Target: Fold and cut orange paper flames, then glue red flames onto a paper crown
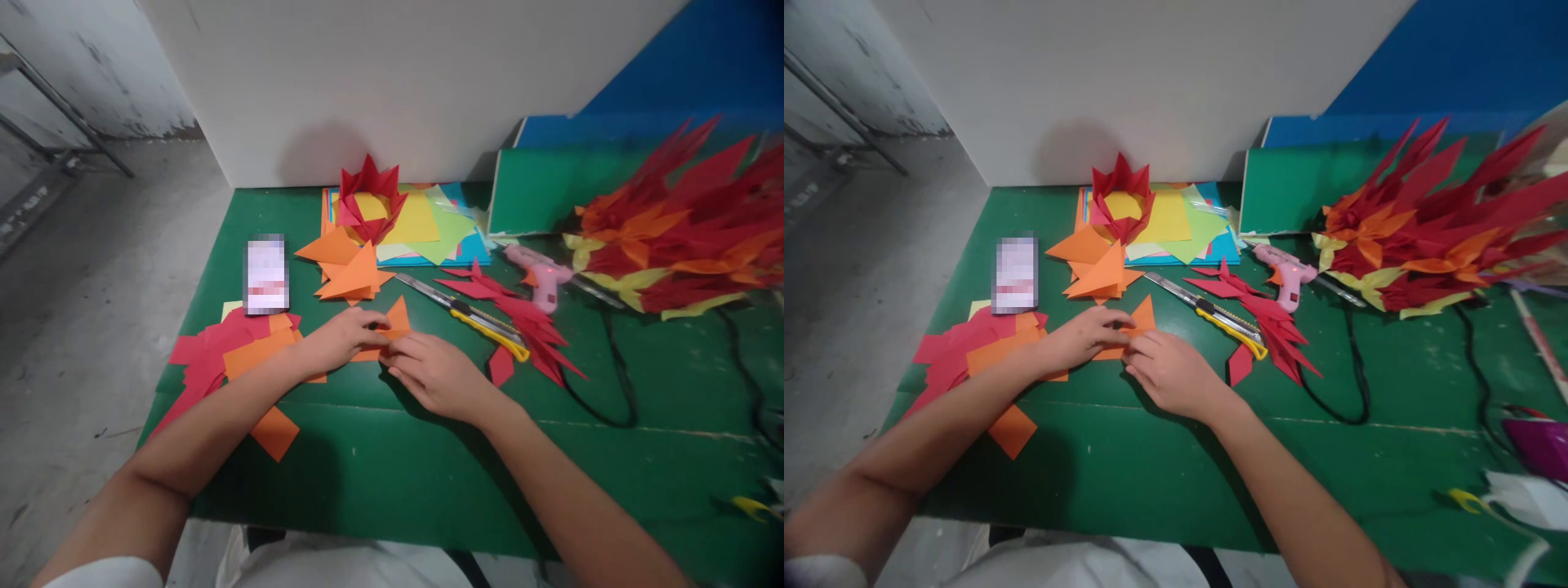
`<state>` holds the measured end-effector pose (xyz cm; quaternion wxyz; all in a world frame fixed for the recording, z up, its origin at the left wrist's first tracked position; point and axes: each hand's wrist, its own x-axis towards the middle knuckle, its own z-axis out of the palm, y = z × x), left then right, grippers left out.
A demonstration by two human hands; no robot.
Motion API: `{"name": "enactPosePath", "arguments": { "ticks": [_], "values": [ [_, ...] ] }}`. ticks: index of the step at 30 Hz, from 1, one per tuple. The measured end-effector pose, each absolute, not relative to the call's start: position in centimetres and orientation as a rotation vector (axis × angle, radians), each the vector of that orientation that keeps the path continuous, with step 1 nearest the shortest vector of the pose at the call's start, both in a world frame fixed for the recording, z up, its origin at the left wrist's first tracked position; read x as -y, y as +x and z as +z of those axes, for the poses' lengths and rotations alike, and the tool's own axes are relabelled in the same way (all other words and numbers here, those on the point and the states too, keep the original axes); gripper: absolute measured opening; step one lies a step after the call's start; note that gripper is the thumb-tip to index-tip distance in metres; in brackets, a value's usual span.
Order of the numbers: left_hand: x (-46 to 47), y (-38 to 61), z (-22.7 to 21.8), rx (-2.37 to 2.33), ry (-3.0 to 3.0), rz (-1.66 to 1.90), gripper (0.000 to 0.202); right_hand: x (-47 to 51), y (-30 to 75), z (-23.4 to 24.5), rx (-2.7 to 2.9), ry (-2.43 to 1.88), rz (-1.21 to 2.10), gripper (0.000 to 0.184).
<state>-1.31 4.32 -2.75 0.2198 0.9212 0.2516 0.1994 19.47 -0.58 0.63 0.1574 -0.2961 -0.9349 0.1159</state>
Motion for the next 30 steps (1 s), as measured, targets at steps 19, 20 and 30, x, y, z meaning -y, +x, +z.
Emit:
{"name": "enactPosePath", "arguments": {
  "ticks": [19, 20, 30],
  "values": [
    [-3.9, -1.6, -1.8, -0.662, 2.52, 0.522, 0.027, -0.7, 23.7, 1.2, 2.55, -1.037, 0.191, 0.027],
    [-3.9, -1.6, -1.8, -0.66, 2.517, 0.515, 0.027, -1.0, 23.9, 1.0, 2.486, -1.097, 0.107, 0.025],
    [-3.5, -1.4, -0.9, -0.686, 2.468, 0.45, 0.024, -2.8, 25.7, -1.7, 2.348, -1.606, -0.125, 0.038]
  ]
}}
